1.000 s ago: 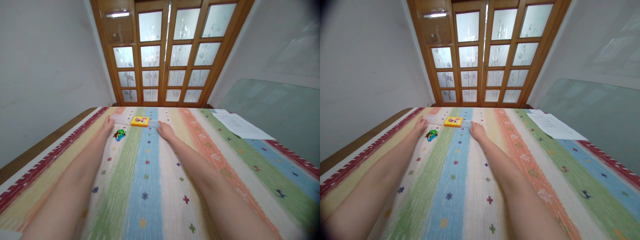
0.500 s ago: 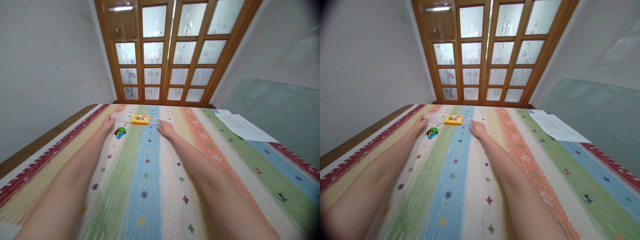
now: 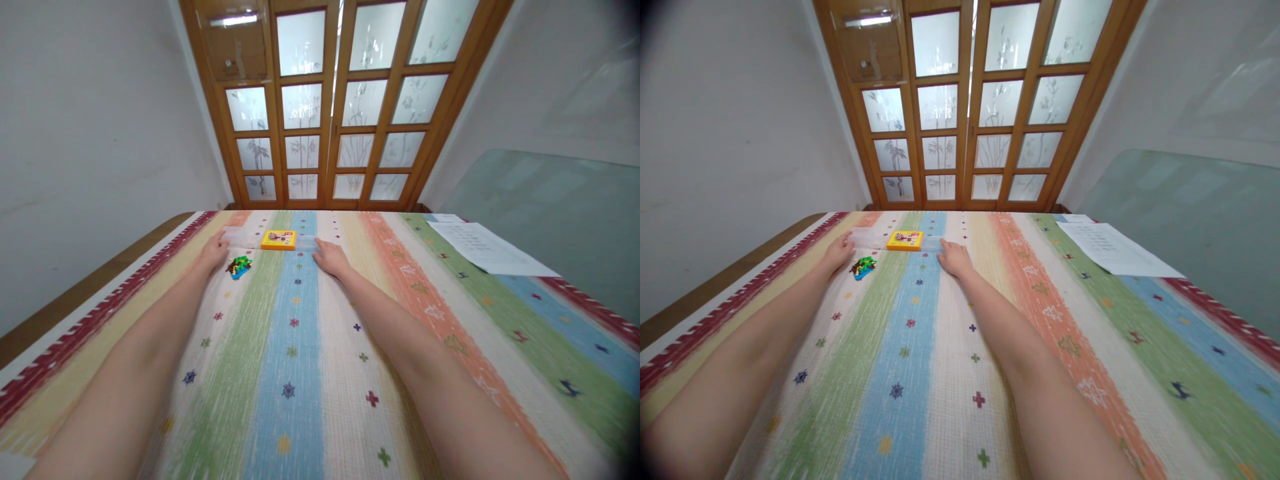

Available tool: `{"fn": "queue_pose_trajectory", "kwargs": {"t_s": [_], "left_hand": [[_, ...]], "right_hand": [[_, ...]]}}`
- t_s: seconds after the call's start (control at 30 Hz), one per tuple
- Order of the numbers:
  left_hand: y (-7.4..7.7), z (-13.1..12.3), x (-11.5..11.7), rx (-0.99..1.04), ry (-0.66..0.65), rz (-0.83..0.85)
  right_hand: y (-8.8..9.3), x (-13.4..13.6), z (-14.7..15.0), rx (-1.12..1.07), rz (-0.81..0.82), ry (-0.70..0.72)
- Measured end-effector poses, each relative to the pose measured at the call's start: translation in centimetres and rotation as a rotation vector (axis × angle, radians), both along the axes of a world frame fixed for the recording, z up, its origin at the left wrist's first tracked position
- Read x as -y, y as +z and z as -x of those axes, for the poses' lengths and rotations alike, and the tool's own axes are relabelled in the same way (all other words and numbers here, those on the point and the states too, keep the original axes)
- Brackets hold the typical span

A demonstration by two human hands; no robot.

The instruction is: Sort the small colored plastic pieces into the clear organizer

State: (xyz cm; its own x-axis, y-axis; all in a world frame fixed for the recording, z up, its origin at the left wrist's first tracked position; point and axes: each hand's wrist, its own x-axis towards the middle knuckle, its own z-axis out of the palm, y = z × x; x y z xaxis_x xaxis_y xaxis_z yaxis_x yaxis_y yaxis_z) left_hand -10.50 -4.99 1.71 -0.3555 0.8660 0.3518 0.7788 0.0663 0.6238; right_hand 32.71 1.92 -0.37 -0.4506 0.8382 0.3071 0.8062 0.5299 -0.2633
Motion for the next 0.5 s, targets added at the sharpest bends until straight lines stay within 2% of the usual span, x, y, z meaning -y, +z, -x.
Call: {"fn": "queue_pose_trajectory", "kwargs": {"t_s": [0.27,0.5], "left_hand": [[-2.0,1.4,-0.8,-0.127,0.056,-0.029],[-1.9,1.1,-0.8,-0.149,0.065,-0.014]], "right_hand": [[0.4,0.3,0.0,0.026,0.020,-0.010],[0.4,0.4,0.0,0.054,0.026,-0.008]]}}
